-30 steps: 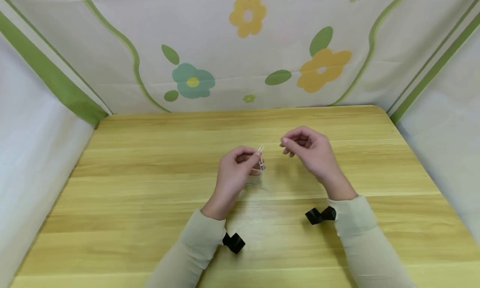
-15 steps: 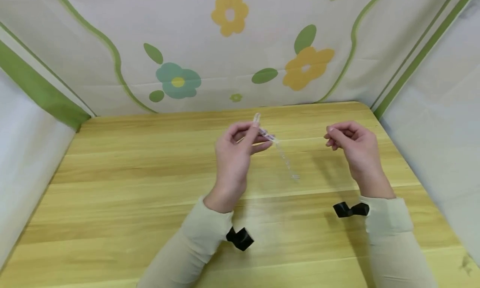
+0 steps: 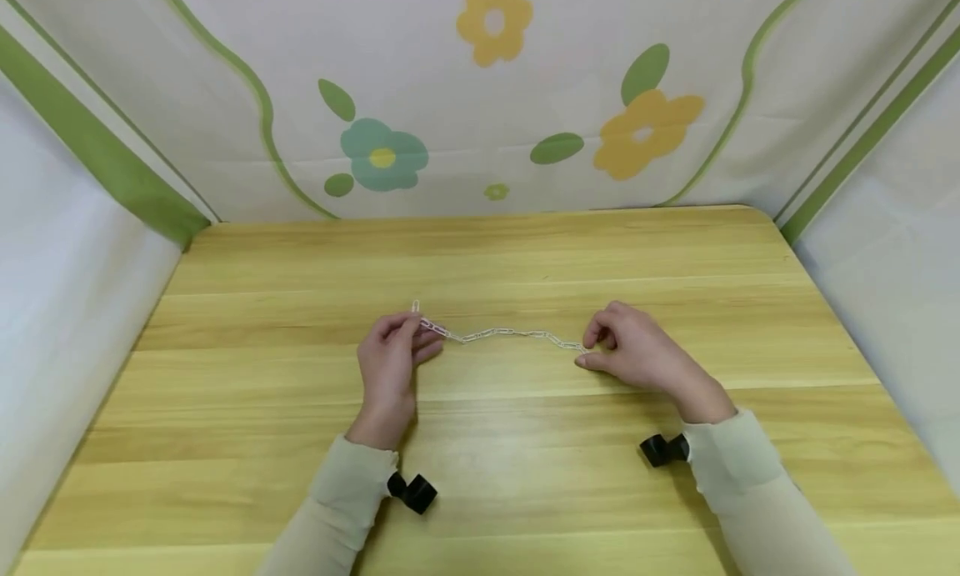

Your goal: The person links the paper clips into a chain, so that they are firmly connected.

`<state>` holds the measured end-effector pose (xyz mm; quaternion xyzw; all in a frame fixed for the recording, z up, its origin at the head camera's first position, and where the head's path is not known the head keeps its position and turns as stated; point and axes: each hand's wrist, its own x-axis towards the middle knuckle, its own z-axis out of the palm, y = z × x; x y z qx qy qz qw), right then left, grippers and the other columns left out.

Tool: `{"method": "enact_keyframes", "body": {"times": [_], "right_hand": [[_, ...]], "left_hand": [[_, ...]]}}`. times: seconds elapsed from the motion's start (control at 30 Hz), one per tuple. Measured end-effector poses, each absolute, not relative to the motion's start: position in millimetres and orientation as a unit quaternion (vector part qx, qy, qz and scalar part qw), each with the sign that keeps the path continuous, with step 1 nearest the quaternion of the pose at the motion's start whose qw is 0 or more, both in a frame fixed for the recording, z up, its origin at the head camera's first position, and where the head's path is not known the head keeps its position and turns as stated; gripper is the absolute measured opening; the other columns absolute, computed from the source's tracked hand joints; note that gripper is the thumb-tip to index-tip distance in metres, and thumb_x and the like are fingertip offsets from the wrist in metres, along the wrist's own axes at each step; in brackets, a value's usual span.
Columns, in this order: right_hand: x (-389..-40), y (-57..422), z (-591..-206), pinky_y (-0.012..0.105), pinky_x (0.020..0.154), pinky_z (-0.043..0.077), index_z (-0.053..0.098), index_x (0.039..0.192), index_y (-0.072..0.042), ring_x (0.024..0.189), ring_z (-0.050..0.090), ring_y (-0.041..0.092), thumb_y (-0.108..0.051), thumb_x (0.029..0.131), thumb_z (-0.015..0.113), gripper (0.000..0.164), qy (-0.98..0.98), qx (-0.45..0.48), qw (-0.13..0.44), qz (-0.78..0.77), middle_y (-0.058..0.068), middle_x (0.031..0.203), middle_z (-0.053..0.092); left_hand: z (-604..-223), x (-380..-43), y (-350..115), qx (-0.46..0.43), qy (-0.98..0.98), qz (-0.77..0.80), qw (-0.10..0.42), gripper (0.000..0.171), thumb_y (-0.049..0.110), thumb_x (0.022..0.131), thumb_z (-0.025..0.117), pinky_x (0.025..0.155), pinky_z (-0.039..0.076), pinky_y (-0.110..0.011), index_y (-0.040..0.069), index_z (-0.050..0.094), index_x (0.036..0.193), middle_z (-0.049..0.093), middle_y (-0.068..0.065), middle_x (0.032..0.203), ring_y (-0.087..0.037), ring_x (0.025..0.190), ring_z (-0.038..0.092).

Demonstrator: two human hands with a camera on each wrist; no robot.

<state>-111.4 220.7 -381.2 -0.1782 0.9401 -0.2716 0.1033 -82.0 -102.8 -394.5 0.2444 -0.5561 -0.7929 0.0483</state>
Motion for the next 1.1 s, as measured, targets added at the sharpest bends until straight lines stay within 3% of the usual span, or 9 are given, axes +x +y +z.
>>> {"method": "enact_keyframes", "body": {"times": [0.13, 0.37, 0.57, 0.7, 0.87, 1.0, 1.1], "right_hand": [[-106.8, 220.2, -380.9, 0.032, 0.078, 0.051, 0.071, 0.091, -0.015, 0.086, 0.058, 0.015, -0.017, 0.096, 0.082, 0.012, 0.941, -0.187, 0.099, -0.265, 0.003, 0.098, 0.064], [-104.4, 225.0, -373.4, 0.028, 0.072, 0.052, 0.066, 0.101, -0.015, 0.081, 0.062, 0.016, -0.013, 0.106, 0.07, 0.006, 0.926, -0.173, 0.123, -0.312, 0.0, 0.09, 0.07], [-106.2, 226.9, -362.1, 0.025, 0.074, 0.058, 0.073, 0.105, -0.014, 0.085, 0.069, 0.02, -0.02, 0.104, 0.074, 0.006, 0.902, -0.148, 0.09, -0.395, 0.003, 0.093, 0.075], [-107.5, 222.8, -344.7, 0.027, 0.077, 0.061, 0.077, 0.11, -0.015, 0.091, 0.074, 0.026, -0.026, 0.102, 0.077, 0.014, 0.876, -0.115, 0.066, -0.465, 0.006, 0.098, 0.078], [-104.8, 205.9, -322.8, 0.025, 0.083, 0.062, 0.077, 0.115, -0.013, 0.097, 0.076, 0.023, -0.028, 0.1, 0.08, 0.021, 0.835, -0.131, 0.069, -0.53, 0.004, 0.106, 0.079], [-102.8, 190.1, -315.4, 0.026, 0.083, 0.064, 0.078, 0.113, -0.006, 0.09, 0.077, 0.023, -0.012, 0.1, 0.078, 0.015, 0.788, -0.181, 0.048, -0.586, 0.005, 0.102, 0.08], [-103.1, 180.5, -315.1, 0.026, 0.076, 0.063, 0.078, 0.107, -0.002, 0.079, 0.073, 0.02, -0.004, 0.099, 0.077, 0.009, 0.744, -0.208, 0.022, -0.634, 0.003, 0.093, 0.078]], "left_hand": [[-395.4, -82.5, -112.0, 0.248, -0.548, -0.797, 0.059, 0.023, 0.007, 0.109, 0.06, 0.078, 0.068, -0.033, -0.007, 0.062, 0.127, 0.075, -0.003, 0.093, -0.014, 0.081, 0.079], [-390.9, -82.1, -125.0, 0.254, -0.537, -0.796, 0.112, 0.022, 0.011, 0.11, 0.06, 0.083, 0.067, -0.03, -0.005, 0.061, 0.125, 0.074, 0.001, 0.095, -0.013, 0.087, 0.08], [-378.6, -81.9, -124.5, 0.212, -0.536, -0.801, 0.161, 0.016, 0.013, 0.108, 0.066, 0.087, 0.067, -0.032, -0.001, 0.065, 0.117, 0.074, -0.003, 0.101, -0.015, 0.091, 0.078], [-360.2, -80.7, -111.4, 0.114, -0.591, -0.776, 0.188, 0.018, 0.009, 0.106, 0.069, 0.084, 0.067, -0.032, -0.006, 0.068, 0.115, 0.077, -0.003, 0.098, -0.016, 0.09, 0.078], [-336.3, -73.3, -81.9, 0.009, -0.663, -0.734, 0.148, 0.017, 0.008, 0.105, 0.069, 0.084, 0.065, -0.03, -0.005, 0.071, 0.116, 0.078, -0.007, 0.1, -0.016, 0.089, 0.076], [-324.1, -66.2, -62.2, -0.04, -0.687, -0.719, 0.1, 0.013, 0.007, 0.106, 0.068, 0.082, 0.064, -0.027, -0.001, 0.074, 0.114, 0.077, -0.017, 0.103, -0.016, 0.089, 0.074], [-319.2, -62.5, -51.9, -0.063, -0.691, -0.717, 0.064, 0.013, 0.007, 0.106, 0.068, 0.08, 0.063, -0.027, -0.002, 0.074, 0.113, 0.076, -0.02, 0.102, -0.018, 0.088, 0.073]]}}
